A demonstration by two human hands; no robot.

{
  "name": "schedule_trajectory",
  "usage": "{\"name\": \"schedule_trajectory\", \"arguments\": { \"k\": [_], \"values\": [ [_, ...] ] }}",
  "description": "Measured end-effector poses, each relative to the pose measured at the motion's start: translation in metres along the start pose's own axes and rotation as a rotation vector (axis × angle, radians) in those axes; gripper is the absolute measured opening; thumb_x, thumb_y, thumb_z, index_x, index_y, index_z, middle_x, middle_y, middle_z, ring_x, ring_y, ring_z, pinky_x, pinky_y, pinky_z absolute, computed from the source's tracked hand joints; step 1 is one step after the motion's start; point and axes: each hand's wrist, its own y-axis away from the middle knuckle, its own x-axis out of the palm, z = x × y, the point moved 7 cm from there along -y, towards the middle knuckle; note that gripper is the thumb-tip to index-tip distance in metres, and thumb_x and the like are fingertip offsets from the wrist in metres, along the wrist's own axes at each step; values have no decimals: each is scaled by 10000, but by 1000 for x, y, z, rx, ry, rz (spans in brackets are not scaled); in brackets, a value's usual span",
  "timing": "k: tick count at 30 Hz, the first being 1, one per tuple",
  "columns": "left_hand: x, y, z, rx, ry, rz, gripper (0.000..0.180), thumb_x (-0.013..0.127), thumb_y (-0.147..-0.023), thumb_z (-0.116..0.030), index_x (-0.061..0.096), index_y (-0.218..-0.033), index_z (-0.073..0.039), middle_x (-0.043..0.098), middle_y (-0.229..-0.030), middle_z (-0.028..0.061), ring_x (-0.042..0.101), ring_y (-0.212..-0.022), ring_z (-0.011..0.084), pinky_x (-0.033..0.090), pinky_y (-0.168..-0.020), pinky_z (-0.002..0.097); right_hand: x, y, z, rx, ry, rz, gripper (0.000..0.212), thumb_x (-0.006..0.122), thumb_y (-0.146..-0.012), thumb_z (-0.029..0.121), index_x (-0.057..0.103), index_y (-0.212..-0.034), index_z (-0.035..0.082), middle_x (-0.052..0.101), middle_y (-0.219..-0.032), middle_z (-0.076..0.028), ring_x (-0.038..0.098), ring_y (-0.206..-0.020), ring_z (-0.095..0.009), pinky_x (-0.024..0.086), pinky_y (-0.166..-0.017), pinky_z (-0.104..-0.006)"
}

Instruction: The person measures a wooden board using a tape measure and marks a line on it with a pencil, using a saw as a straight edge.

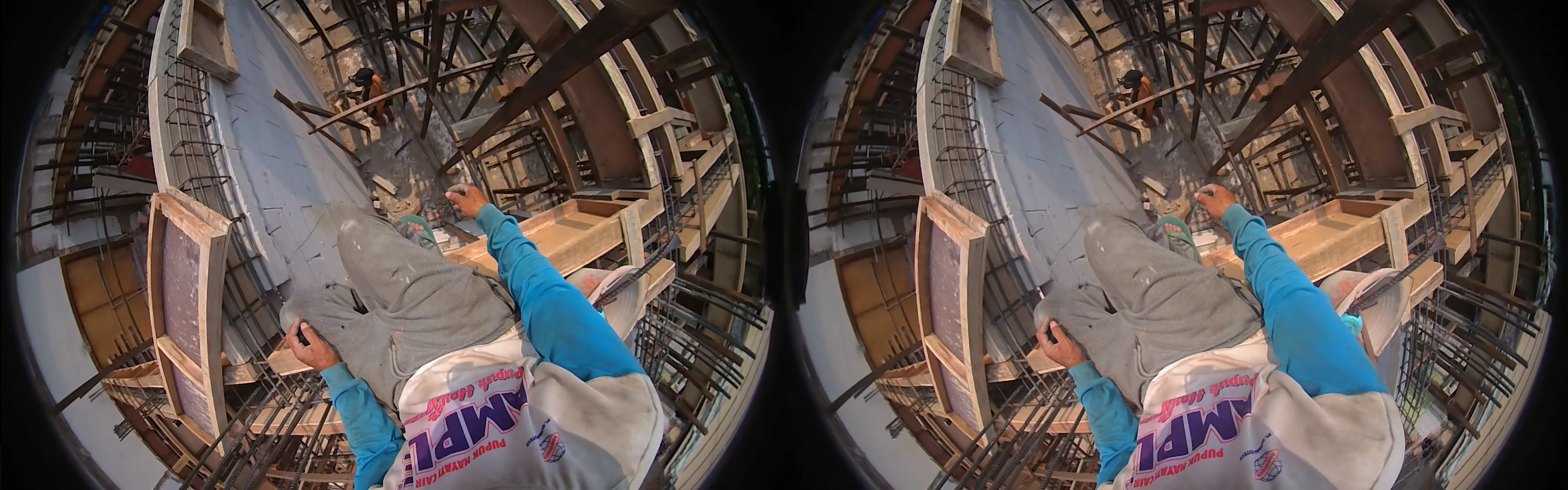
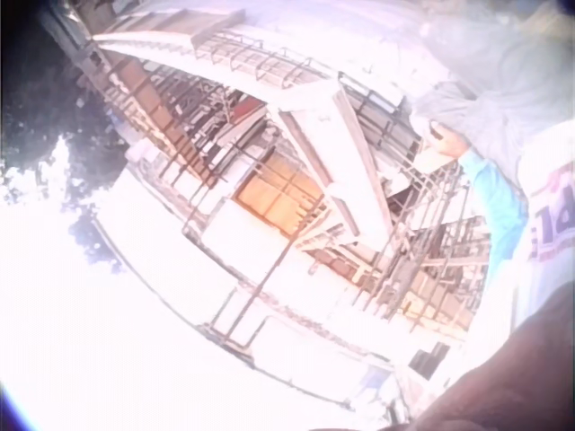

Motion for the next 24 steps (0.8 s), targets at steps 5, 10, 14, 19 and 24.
{"name": "schedule_trajectory", "arguments": {
  "k": [5,10,14,19,24],
  "values": [
    [2,-3,1,19,-43,0,217,571,-885,-154,618,-1012,16,619,-1014,123,551,-970,243,418,-894,370,12,-20,13,2,-72,-102,394,623,-892,321,568,-1202,84,637,-1042,-88,625,-855,-196,530,-692,-345],
    [6,-5,-5,13,-53,2,213,576,-884,-155,624,-1014,6,620,-1011,120,553,-961,248,420,-889,374,31,-32,11,57,-489,40,558,556,-906,447,481,-1307,67,595,-1167,-161,618,-973,-261,546,-783,-382],
    [7,-7,-8,50,-76,-2,200,579,-880,-148,629,-999,4,623,-1007,121,557,-961,257,421,-891,377,14,-50,14,-78,-1046,-79,719,401,-959,486,221,-1427,-30,309,-1438,-227,363,-1306,-356,377,-1072,-463],
    [7,-7,-1,66,-86,1,185,580,-870,-126,628,-989,6,619,-1008,121,554,-977,264,413,-911,386,15,-63,-12,-27,-1205,-198,699,402,-962,477,241,-1425,-21,335,-1426,-224,394,-1284,-358,394,-1057,-462],
    [9,-9,-1,45,-80,4,180,577,-868,-121,625,-989,3,612,-1016,118,546,-993,275,405,-925,396,28,-52,-28,74,-1032,-144,673,415,-963,461,271,-1417,-14,373,-1410,-208,415,-1269,-360,409,-1048,-467]
  ]
}}
